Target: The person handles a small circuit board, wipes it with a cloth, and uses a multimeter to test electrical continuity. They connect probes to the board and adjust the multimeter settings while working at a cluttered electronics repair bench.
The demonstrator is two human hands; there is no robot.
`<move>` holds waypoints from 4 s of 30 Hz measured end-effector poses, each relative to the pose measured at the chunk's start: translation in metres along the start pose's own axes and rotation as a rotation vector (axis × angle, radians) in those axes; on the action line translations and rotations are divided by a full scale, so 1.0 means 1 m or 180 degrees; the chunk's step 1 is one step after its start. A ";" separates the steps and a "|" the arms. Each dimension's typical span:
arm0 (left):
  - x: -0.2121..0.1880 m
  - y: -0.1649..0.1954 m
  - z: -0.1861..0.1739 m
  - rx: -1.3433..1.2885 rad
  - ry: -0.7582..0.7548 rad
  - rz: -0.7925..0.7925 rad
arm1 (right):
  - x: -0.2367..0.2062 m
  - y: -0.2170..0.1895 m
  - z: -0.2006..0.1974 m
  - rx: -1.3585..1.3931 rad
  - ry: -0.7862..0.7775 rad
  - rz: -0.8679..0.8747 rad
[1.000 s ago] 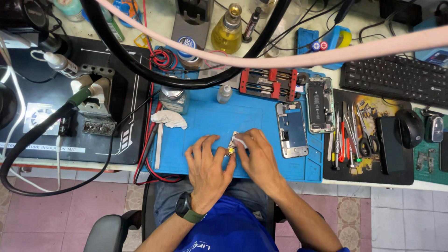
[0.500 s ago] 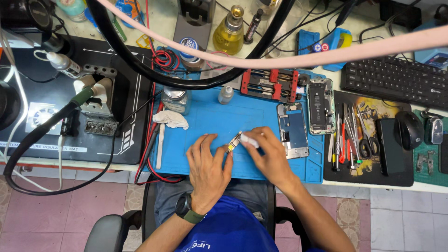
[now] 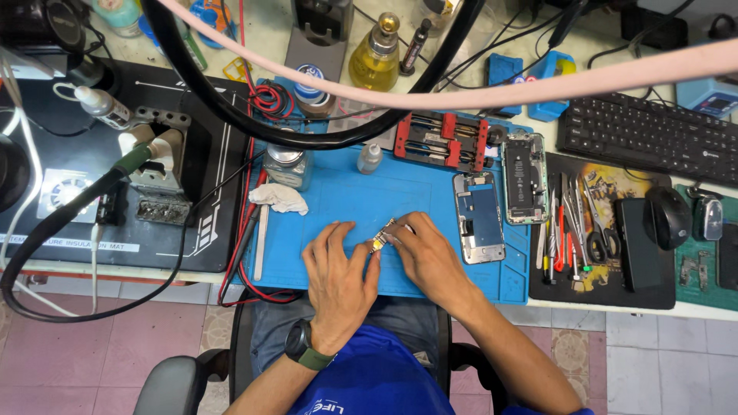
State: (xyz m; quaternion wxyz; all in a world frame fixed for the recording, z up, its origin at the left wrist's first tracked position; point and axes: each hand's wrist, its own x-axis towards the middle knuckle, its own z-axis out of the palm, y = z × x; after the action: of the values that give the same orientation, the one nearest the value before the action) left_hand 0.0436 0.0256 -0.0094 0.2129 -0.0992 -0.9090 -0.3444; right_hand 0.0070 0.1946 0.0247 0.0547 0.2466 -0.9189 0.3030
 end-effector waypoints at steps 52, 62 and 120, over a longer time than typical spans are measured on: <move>0.007 -0.007 -0.005 -0.0250 -0.0131 -0.0174 | -0.016 0.022 0.028 0.0677 0.1231 0.1155; 0.007 -0.007 -0.007 -0.0243 -0.0258 -0.0183 | 0.013 0.013 0.024 0.1070 0.1146 0.1809; 0.000 0.010 0.007 0.0445 -0.0991 0.0819 | -0.118 0.015 0.018 0.3228 0.1112 0.1683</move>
State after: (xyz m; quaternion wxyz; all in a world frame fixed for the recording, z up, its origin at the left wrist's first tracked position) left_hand 0.0449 0.0377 -0.0083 0.1184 -0.2514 -0.9324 -0.2310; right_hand 0.1034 0.2442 -0.0278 0.0031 -0.0486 -0.6673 0.7432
